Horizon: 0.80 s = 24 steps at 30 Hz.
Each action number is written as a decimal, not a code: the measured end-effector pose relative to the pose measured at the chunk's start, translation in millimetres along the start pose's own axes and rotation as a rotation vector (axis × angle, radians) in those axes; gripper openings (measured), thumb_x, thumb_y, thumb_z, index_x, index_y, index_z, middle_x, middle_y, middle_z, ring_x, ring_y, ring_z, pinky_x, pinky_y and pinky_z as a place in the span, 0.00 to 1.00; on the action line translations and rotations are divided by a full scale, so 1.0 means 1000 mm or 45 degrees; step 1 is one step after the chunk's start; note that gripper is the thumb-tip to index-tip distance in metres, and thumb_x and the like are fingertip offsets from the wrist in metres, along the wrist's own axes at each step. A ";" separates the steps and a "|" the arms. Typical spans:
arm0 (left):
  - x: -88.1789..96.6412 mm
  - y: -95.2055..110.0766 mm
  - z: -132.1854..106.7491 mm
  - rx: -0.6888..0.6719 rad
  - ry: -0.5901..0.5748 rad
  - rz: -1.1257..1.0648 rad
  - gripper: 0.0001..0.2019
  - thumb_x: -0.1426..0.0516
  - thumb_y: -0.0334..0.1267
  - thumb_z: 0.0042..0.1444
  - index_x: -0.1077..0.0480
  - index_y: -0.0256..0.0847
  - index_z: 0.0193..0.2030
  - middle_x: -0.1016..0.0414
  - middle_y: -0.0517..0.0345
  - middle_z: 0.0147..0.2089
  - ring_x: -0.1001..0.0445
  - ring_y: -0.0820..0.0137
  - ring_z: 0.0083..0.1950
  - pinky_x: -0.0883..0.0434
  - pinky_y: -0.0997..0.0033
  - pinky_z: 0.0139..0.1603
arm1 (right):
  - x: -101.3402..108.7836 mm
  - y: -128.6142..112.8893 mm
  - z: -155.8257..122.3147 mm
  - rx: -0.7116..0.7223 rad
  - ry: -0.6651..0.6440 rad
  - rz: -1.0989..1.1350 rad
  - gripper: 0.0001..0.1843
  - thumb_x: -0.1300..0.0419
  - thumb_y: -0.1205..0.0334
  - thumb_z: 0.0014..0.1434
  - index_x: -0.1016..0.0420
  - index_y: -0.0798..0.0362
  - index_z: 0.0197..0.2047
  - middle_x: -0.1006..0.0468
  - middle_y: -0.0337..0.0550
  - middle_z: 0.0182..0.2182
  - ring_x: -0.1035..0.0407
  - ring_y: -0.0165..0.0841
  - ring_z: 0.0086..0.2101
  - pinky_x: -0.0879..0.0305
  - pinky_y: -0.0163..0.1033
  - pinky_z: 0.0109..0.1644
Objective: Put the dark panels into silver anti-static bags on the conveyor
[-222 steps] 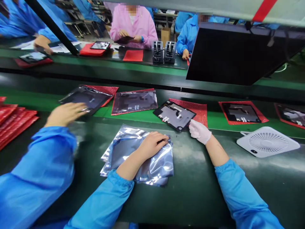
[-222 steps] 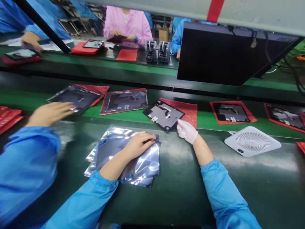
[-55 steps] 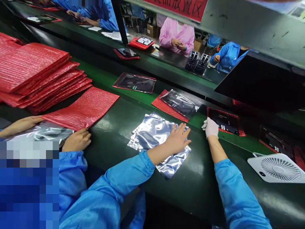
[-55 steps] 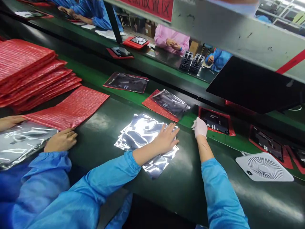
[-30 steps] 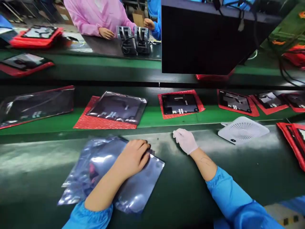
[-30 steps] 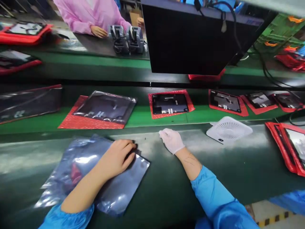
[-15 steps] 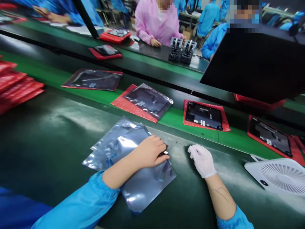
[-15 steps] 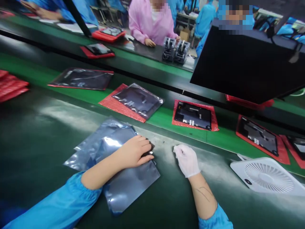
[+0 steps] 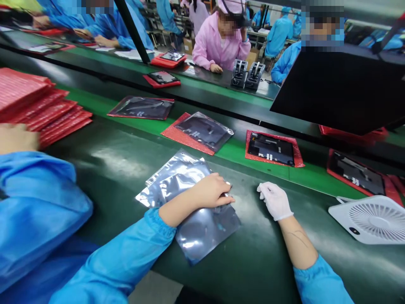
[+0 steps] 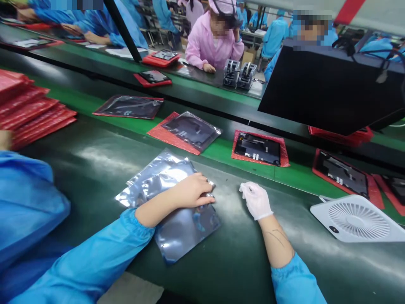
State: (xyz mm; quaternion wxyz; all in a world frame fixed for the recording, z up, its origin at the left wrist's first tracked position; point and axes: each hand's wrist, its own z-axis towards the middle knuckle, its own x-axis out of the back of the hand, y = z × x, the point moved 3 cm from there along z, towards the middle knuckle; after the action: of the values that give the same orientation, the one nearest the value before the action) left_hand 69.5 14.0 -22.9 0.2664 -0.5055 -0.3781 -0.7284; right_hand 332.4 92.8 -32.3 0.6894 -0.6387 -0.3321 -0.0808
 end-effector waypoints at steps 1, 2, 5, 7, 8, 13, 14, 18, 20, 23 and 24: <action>-0.002 0.000 0.000 -0.015 0.006 0.003 0.25 0.44 0.60 0.74 0.29 0.42 0.32 0.25 0.56 0.29 0.26 0.63 0.34 0.37 0.59 0.44 | 0.000 -0.001 0.000 -0.001 0.001 0.003 0.25 0.44 0.37 0.65 0.21 0.48 0.30 0.24 0.41 0.23 0.28 0.39 0.29 0.34 0.41 0.35; -0.004 0.000 0.001 -0.027 0.012 0.005 0.26 0.45 0.59 0.75 0.28 0.42 0.32 0.25 0.56 0.28 0.26 0.62 0.33 0.37 0.60 0.43 | 0.000 -0.002 0.000 0.001 -0.001 0.003 0.25 0.44 0.37 0.65 0.22 0.48 0.30 0.24 0.41 0.23 0.28 0.39 0.29 0.33 0.41 0.36; -0.006 -0.005 0.003 -0.008 0.026 0.025 0.27 0.47 0.58 0.76 0.27 0.42 0.30 0.24 0.54 0.27 0.25 0.63 0.31 0.37 0.60 0.40 | -0.001 -0.004 0.001 0.012 -0.008 -0.016 0.24 0.45 0.38 0.65 0.22 0.47 0.29 0.24 0.41 0.23 0.27 0.40 0.30 0.33 0.42 0.37; -0.002 -0.013 0.003 0.076 0.034 0.063 0.28 0.49 0.59 0.76 0.25 0.43 0.30 0.23 0.53 0.27 0.25 0.63 0.31 0.36 0.61 0.40 | -0.001 -0.006 0.001 0.027 -0.005 -0.038 0.24 0.45 0.39 0.65 0.22 0.47 0.29 0.24 0.41 0.23 0.27 0.40 0.30 0.32 0.43 0.37; 0.002 -0.019 0.004 0.136 0.043 0.085 0.29 0.49 0.60 0.76 0.24 0.43 0.30 0.23 0.52 0.27 0.24 0.62 0.31 0.36 0.61 0.40 | -0.001 -0.006 0.002 0.033 -0.004 -0.050 0.24 0.46 0.39 0.65 0.23 0.47 0.29 0.24 0.41 0.23 0.27 0.40 0.30 0.32 0.43 0.38; 0.024 -0.056 0.009 0.510 0.096 0.173 0.31 0.50 0.60 0.76 0.23 0.42 0.29 0.22 0.50 0.28 0.24 0.60 0.33 0.35 0.60 0.42 | -0.002 -0.011 0.005 0.047 -0.011 -0.104 0.25 0.48 0.39 0.66 0.23 0.47 0.29 0.23 0.40 0.22 0.27 0.40 0.29 0.33 0.43 0.39; 0.026 -0.063 0.011 0.574 0.098 0.183 0.30 0.50 0.59 0.76 0.24 0.42 0.29 0.22 0.50 0.28 0.24 0.59 0.33 0.36 0.60 0.41 | -0.002 -0.012 0.006 0.051 -0.018 -0.110 0.25 0.48 0.39 0.66 0.24 0.47 0.28 0.23 0.40 0.22 0.27 0.40 0.29 0.33 0.43 0.39; 0.030 -0.079 0.007 0.731 0.204 0.158 0.27 0.53 0.51 0.78 0.26 0.42 0.31 0.22 0.49 0.31 0.25 0.59 0.35 0.36 0.60 0.40 | -0.003 -0.014 0.007 0.082 -0.031 -0.106 0.24 0.48 0.42 0.68 0.25 0.46 0.28 0.23 0.40 0.23 0.27 0.39 0.30 0.34 0.42 0.40; 0.032 -0.078 0.001 0.667 0.314 0.122 0.24 0.54 0.48 0.78 0.24 0.41 0.36 0.20 0.48 0.36 0.23 0.58 0.40 0.33 0.59 0.44 | -0.005 -0.014 0.007 0.086 -0.021 -0.107 0.23 0.48 0.44 0.68 0.25 0.46 0.28 0.23 0.40 0.23 0.27 0.39 0.30 0.34 0.42 0.41; 0.036 -0.070 -0.007 0.456 0.393 0.057 0.20 0.52 0.48 0.78 0.22 0.41 0.50 0.18 0.47 0.49 0.23 0.56 0.52 0.31 0.54 0.56 | -0.008 -0.011 0.010 0.048 -0.003 -0.082 0.20 0.46 0.46 0.67 0.26 0.46 0.28 0.23 0.39 0.23 0.26 0.38 0.31 0.33 0.41 0.43; 0.036 -0.068 -0.008 0.388 0.372 0.025 0.19 0.50 0.49 0.77 0.22 0.42 0.53 0.18 0.47 0.52 0.23 0.55 0.55 0.31 0.53 0.59 | -0.008 -0.009 0.012 0.023 0.019 -0.056 0.19 0.44 0.47 0.67 0.26 0.46 0.28 0.23 0.39 0.23 0.26 0.37 0.32 0.32 0.40 0.44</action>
State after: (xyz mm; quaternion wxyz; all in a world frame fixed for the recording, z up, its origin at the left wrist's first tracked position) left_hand 0.5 45.7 -9.7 0.3988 -0.3520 -0.4363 -0.7257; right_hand 317.7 99.6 -29.7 0.6957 -0.6244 -0.3415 -0.0977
